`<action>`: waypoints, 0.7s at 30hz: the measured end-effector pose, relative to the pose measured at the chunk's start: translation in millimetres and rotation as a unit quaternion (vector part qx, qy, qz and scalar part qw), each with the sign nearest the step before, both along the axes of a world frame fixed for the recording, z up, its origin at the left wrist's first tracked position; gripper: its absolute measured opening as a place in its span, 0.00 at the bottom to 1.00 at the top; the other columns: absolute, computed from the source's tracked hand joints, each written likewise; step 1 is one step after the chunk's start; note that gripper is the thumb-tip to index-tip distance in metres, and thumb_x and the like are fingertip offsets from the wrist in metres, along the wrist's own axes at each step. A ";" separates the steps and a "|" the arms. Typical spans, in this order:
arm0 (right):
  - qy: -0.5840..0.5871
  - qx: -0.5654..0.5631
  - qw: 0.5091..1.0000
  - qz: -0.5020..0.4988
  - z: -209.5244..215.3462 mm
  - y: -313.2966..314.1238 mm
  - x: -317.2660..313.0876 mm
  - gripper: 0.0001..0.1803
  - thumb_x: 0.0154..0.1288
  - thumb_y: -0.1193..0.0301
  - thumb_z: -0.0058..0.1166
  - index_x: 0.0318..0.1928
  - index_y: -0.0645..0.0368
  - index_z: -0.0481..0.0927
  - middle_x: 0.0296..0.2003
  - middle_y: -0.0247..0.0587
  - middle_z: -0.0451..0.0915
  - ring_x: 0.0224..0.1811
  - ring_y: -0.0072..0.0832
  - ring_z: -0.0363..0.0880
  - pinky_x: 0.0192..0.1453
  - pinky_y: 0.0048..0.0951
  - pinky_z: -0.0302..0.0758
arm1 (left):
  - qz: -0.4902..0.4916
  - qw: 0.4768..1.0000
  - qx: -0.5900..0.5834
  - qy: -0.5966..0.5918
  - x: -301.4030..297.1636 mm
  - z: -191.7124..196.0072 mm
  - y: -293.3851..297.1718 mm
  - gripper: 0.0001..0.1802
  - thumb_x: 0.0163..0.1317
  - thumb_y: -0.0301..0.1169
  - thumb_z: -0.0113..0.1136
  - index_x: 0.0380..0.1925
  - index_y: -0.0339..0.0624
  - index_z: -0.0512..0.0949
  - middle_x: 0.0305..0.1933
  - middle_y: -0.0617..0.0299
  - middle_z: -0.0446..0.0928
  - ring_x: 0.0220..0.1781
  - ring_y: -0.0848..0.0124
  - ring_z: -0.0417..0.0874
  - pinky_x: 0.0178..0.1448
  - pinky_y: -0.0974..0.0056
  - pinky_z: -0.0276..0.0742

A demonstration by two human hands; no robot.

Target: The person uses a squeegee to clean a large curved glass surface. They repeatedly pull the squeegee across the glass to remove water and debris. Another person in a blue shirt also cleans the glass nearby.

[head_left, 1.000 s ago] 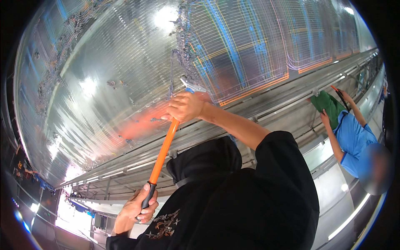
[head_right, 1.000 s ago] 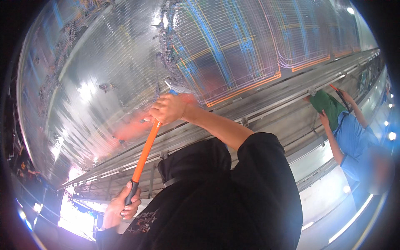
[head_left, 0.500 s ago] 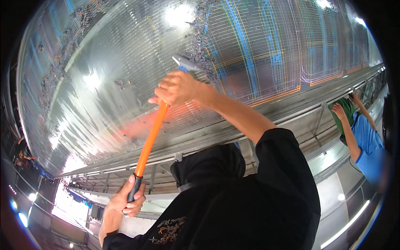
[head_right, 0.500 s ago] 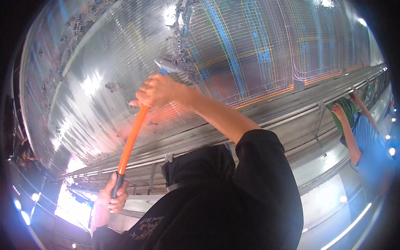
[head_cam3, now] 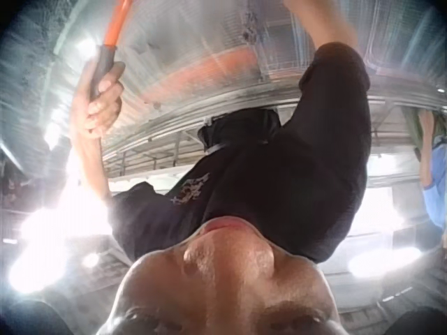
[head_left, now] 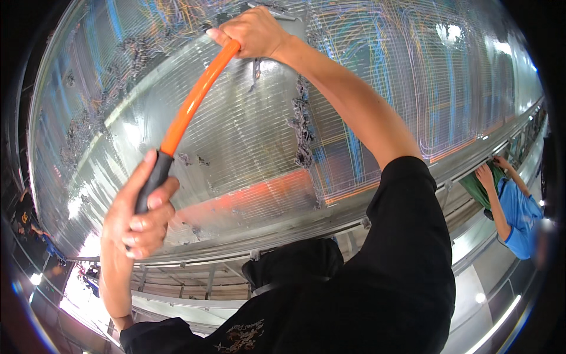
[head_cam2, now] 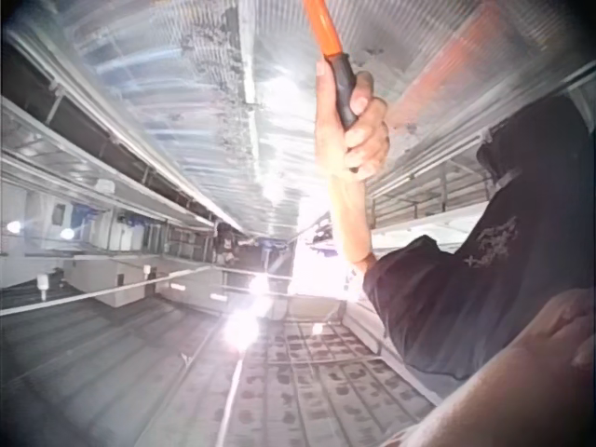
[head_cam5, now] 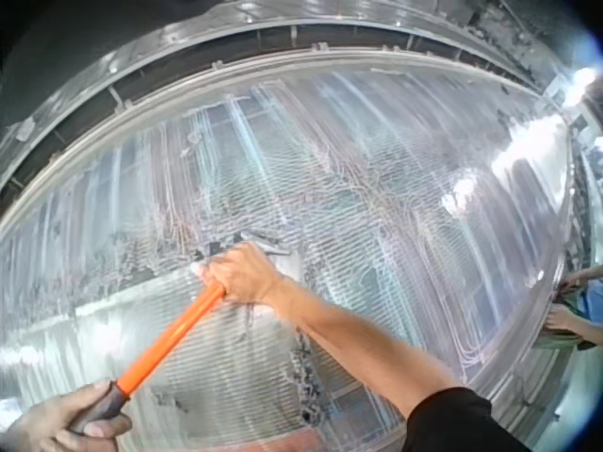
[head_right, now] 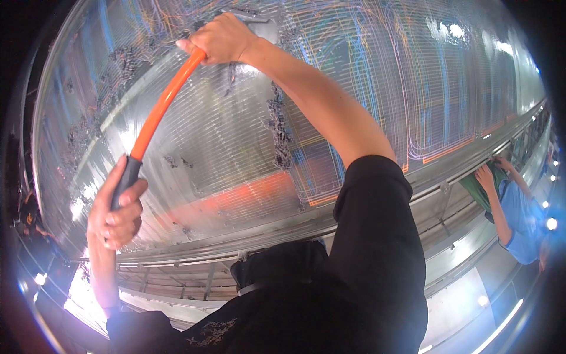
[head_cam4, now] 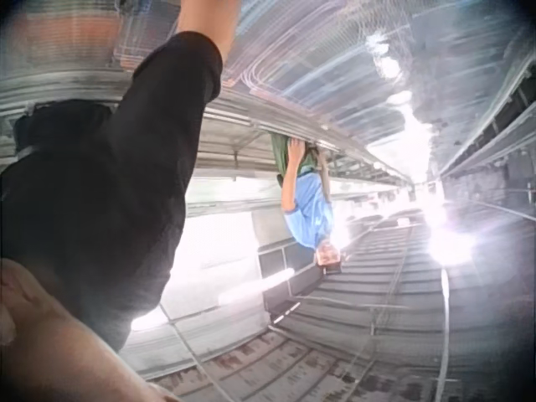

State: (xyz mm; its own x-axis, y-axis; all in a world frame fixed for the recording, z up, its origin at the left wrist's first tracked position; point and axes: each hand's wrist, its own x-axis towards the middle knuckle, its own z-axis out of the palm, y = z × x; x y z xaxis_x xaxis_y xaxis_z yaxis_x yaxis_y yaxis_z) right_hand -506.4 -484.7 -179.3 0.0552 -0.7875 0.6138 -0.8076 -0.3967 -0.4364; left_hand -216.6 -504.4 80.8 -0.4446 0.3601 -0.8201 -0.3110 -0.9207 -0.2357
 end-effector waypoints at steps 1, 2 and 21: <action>0.013 0.083 0.996 0.005 0.0 -6.9 -4.8 0.20 0.72 0.52 0.56 0.24 0.47 0.81 0.19 0.36 0.80 0.25 0.40 0.83 0.28 0.45 0.75 | 0.033 0.998 0.017 0.046 -3.9 -2.1 -1.3 0.33 0.77 0.65 0.36 0.24 0.50 0.65 0.09 0.70 0.57 0.02 0.79 0.56 0.02 0.68 0.55; 0.022 0.073 0.997 0.011 2.2 -11.5 -6.3 0.23 0.74 0.53 0.54 0.21 0.48 0.78 0.17 0.36 0.78 0.22 0.40 0.81 0.26 0.44 0.74 | 0.028 1.000 -0.012 -0.007 -3.9 -3.2 0.9 0.33 0.77 0.65 0.36 0.24 0.50 0.65 0.09 0.70 0.58 0.02 0.80 0.56 0.02 0.68 0.54; -0.140 0.125 0.980 -0.062 49.6 429.5 282.5 0.22 0.66 0.67 0.62 0.15 0.52 0.71 0.13 0.36 0.72 0.16 0.37 0.71 0.26 0.38 0.67 | -0.136 0.990 0.025 -0.020 252.2 38.2 351.6 0.30 0.76 0.63 0.42 0.31 0.47 0.66 0.13 0.74 0.57 0.05 0.83 0.54 0.07 0.73 0.54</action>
